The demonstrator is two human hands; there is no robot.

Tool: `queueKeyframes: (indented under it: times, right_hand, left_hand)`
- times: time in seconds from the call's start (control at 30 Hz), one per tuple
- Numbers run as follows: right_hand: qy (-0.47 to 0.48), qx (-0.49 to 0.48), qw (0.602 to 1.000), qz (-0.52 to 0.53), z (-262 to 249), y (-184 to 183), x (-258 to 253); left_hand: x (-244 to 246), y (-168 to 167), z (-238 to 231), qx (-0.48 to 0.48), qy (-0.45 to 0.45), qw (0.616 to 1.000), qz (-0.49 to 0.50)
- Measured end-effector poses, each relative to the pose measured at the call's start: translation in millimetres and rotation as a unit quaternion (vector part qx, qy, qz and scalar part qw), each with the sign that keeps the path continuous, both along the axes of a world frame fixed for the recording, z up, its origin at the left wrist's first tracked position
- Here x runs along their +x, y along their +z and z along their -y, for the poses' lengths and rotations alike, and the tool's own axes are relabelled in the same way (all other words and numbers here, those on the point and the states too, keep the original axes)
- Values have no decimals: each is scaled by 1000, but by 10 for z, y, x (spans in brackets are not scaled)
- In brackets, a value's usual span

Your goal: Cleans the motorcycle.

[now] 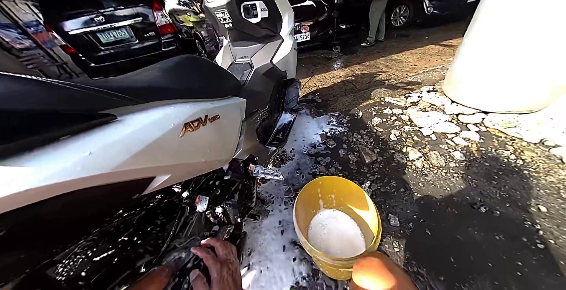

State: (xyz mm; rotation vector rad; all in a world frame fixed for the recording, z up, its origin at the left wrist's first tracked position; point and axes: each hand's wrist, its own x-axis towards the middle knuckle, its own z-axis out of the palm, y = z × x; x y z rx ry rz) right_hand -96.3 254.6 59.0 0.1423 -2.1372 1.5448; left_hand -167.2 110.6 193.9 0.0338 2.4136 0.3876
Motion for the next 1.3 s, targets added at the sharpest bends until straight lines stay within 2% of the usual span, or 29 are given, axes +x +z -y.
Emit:
queueKeyframes:
  times: [0.07, 0.17, 0.27, 0.33, 0.4, 0.47, 0.6, 0.7, 0.8, 0.9, 1.03, 1.1, 1.17, 1.23, 1.3]
  right_hand:
    - [6, 10, 1000, -13, -26, -7, -68]
    - [12, 9, 1000, -19, -72, 52, -79]
    - [11, 12, 1000, -10, -113, 134, -55]
    - [14, 30, 999, -2, -85, 60, -48]
    - [21, 48, 999, 0, -73, 36, -79]
    - [25, 49, 998, -2, -68, 44, -50]
    - [17, 45, 999, -16, -64, 108, -11]
    - [15, 35, 999, -22, -58, 89, 4]
    - [17, 32, 999, -23, -72, 80, 3]
    - [20, 36, 999, -15, -60, 66, 6]
    - [21, 34, 999, -14, -65, 64, -15]
    - [31, 40, 999, 0, -85, 87, 11]
    - [41, 45, 998, 13, -100, 109, 46]
    - [41, 30, 999, 4, -106, 159, 33]
    - [52, -11, 997, -49, -87, 303, 17]
  left_hand:
    - [-114, -197, 117, 48, 69, 996, -12]
    - [-127, -177, 114, -7, 113, 993, 13]
    - [169, 203, -195, -55, 52, 997, 10]
    - [193, 198, -237, -51, -17, 997, -49]
    - [205, 381, -315, -17, 17, 999, -44]
    - [203, 503, -281, -24, 21, 999, -13]
    - [177, 282, -155, -45, 11, 999, 8]
    - [95, 156, -210, -65, 58, 996, 29]
    - [243, 366, -233, -61, 18, 998, 17]
    - [356, 664, -117, -109, -84, 990, -9]
    - [495, 958, -157, -116, -70, 986, -98]
    - [529, 996, -231, -146, -91, 980, -97]
    - [552, 882, -294, -172, -122, 971, -110]
    - [493, 889, -339, -140, -99, 974, -149]
    - [481, 1010, -399, -19, 18, 981, -191]
